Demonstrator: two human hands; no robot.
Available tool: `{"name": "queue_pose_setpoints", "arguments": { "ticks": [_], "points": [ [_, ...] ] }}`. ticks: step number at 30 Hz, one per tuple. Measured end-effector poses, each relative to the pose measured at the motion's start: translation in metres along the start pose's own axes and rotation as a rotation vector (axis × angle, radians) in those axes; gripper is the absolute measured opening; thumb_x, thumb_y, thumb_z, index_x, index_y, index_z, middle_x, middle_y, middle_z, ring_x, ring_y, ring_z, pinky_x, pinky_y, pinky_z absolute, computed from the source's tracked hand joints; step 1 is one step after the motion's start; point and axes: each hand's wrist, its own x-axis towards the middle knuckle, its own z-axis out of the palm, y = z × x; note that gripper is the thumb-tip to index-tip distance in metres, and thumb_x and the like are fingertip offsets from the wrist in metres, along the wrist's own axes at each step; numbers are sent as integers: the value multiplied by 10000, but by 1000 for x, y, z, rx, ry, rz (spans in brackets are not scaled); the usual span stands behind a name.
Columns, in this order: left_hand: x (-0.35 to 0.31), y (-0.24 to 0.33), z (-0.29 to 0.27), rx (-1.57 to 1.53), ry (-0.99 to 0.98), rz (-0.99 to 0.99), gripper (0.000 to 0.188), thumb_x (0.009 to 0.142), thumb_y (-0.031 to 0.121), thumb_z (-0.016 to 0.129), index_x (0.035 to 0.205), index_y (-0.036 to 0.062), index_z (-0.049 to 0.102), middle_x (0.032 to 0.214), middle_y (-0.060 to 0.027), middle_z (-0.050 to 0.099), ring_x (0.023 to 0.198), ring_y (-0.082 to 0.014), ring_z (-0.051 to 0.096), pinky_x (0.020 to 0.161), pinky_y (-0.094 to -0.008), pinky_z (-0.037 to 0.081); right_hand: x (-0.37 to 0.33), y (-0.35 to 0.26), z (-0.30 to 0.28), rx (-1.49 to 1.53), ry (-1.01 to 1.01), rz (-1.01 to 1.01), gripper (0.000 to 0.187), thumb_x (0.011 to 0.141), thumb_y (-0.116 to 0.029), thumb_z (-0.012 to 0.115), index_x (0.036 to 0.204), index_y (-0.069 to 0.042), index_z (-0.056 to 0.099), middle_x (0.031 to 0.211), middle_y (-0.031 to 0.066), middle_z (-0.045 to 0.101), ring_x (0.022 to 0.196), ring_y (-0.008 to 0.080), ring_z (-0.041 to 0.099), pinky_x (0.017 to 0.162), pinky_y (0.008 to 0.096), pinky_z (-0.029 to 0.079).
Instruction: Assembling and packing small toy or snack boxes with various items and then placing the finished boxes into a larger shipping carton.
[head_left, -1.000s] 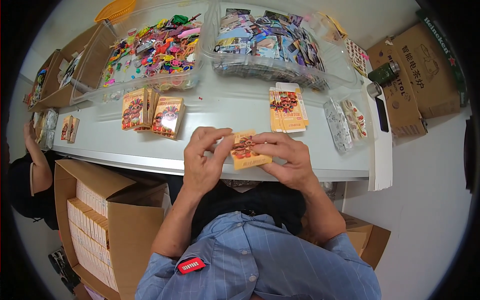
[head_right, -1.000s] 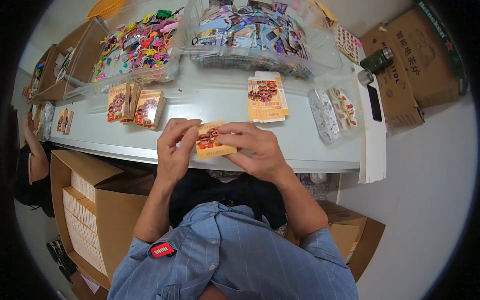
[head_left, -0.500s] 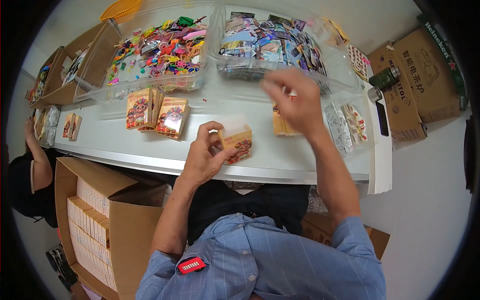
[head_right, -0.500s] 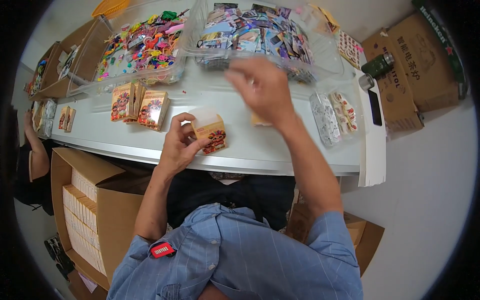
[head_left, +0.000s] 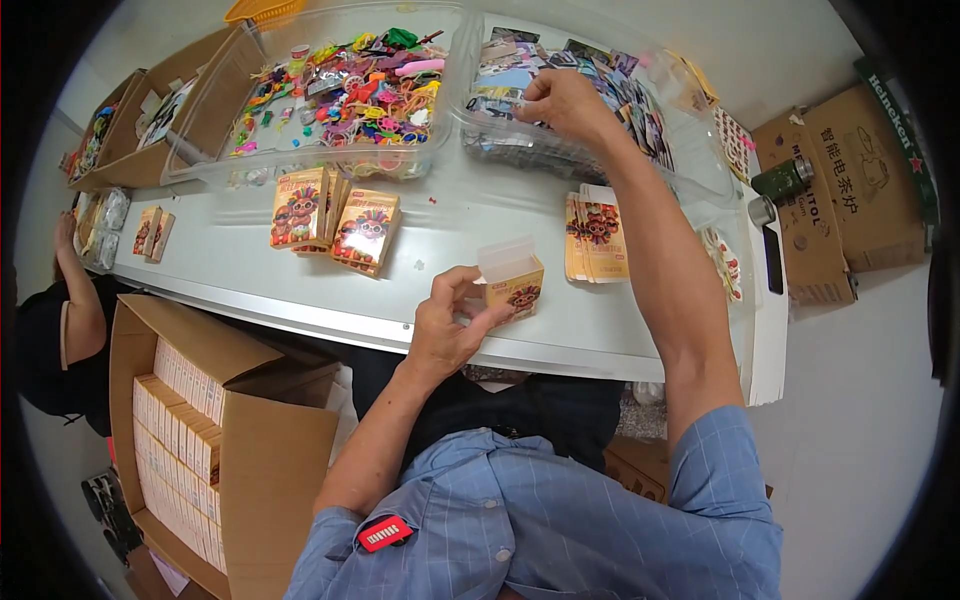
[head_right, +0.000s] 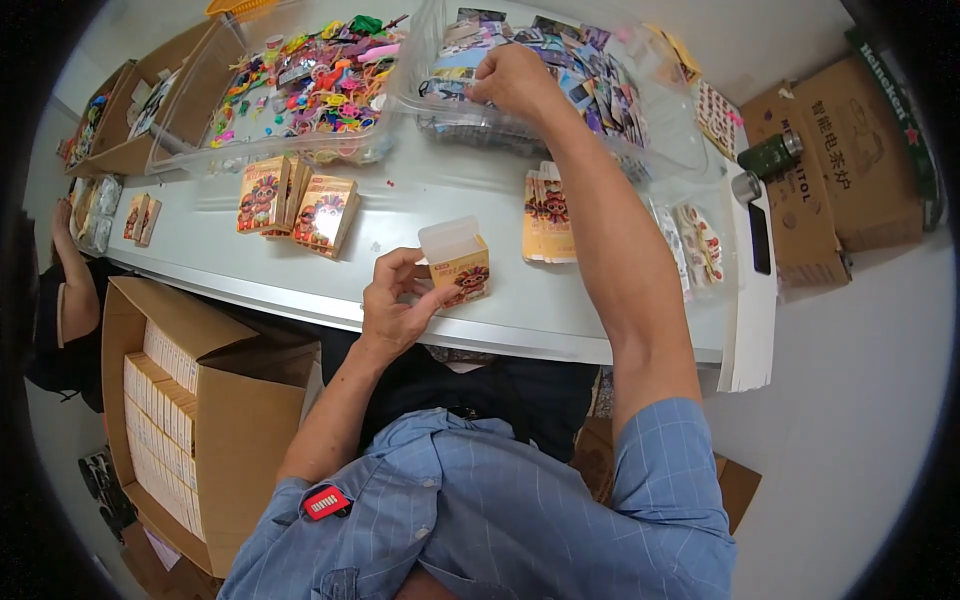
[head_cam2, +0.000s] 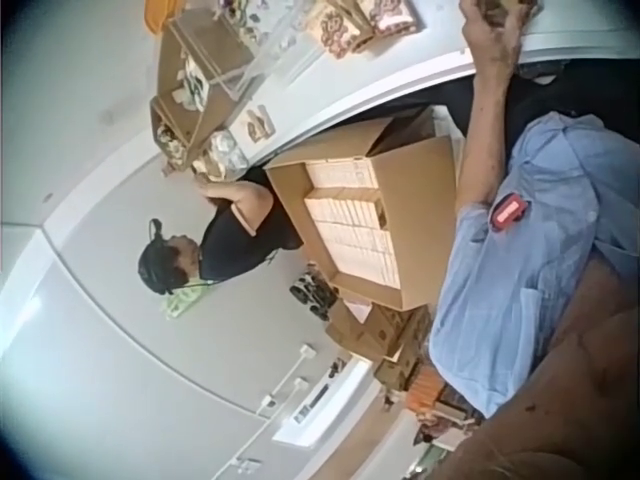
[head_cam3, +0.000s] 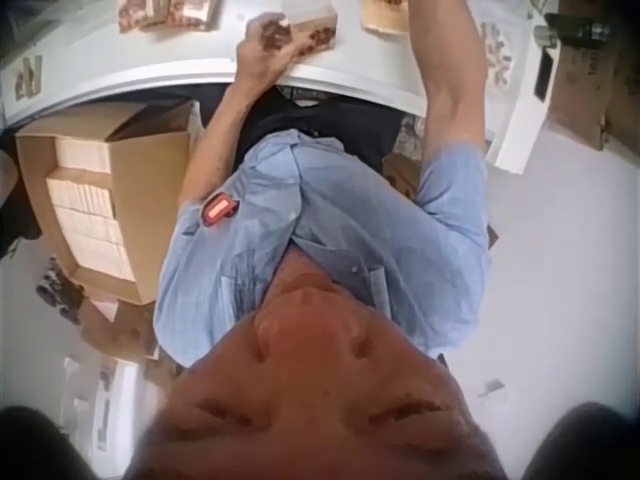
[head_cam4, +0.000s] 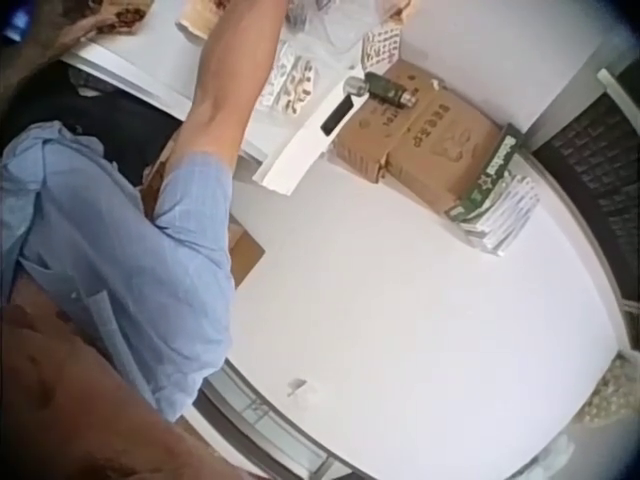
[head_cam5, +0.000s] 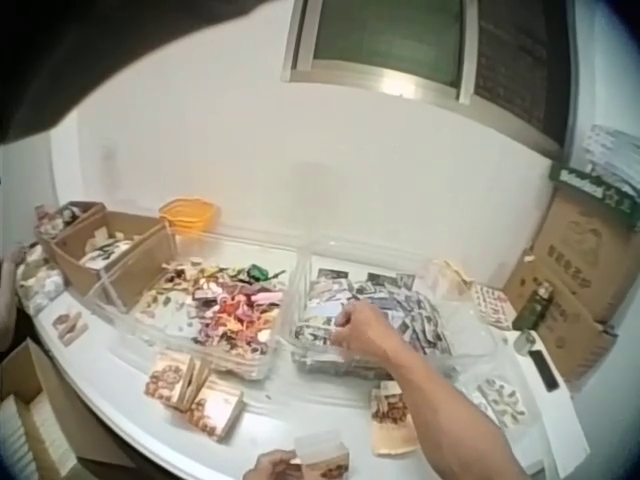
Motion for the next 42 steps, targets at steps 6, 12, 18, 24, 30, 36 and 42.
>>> {"name": "queue_pose_setpoints", "arguments": {
  "ticks": [6,12,18,24,30,36,42],
  "points": [
    [2,3,-1,10,-21,1,564,823,73,840,1272,33,501,1002,-181,736,761,-159,705,653,-281,571,-15,15,-13,447,240,-2,161,888,-136,751,967,2,725,849,29,703,777,107,628,726,264,513],
    [3,3,-2,-32,-38,-47,531,843,63,819,1281,27,521,1050,-198,739,760,-154,698,675,-274,565,-96,-9,-51,791,588,-249,159,953,-111,697,1054,5,737,942,19,706,801,96,624,737,237,507],
    [3,8,-6,29,-73,-28,536,856,51,802,1307,26,512,1035,-204,738,772,-169,717,691,-286,570,-159,-23,-47,554,34,-468,167,938,6,671,1091,-16,736,901,41,704,814,114,623,715,261,496],
    [6,12,-4,-12,-126,-65,548,864,50,794,1331,26,507,1018,-199,742,770,-168,718,682,-292,571,-169,-31,-30,319,-173,-455,180,901,-24,710,1076,-59,729,813,80,644,761,218,628,673,331,490],
    [6,13,-4,-13,-127,-54,555,866,61,796,1342,45,511,988,-180,747,731,-164,707,644,-285,557,-159,-59,-41,-52,-210,-615,175,881,-60,689,1056,-66,698,793,112,587,749,328,621,656,424,486],
    [4,9,-5,13,-130,-33,550,859,77,807,1334,48,531,959,-169,746,716,-162,700,630,-281,549,-150,-79,-43,-312,-317,-655,167,795,-29,642,956,-63,667,817,118,607,813,358,652,687,459,509],
    [4,7,-7,8,-145,-68,571,845,89,824,1334,39,532,1009,-178,738,759,-170,713,646,-290,560,-142,-72,-11,-272,-435,-626,216,796,-81,689,1011,-59,677,884,134,639,842,358,658,698,464,513]
  ]
}}
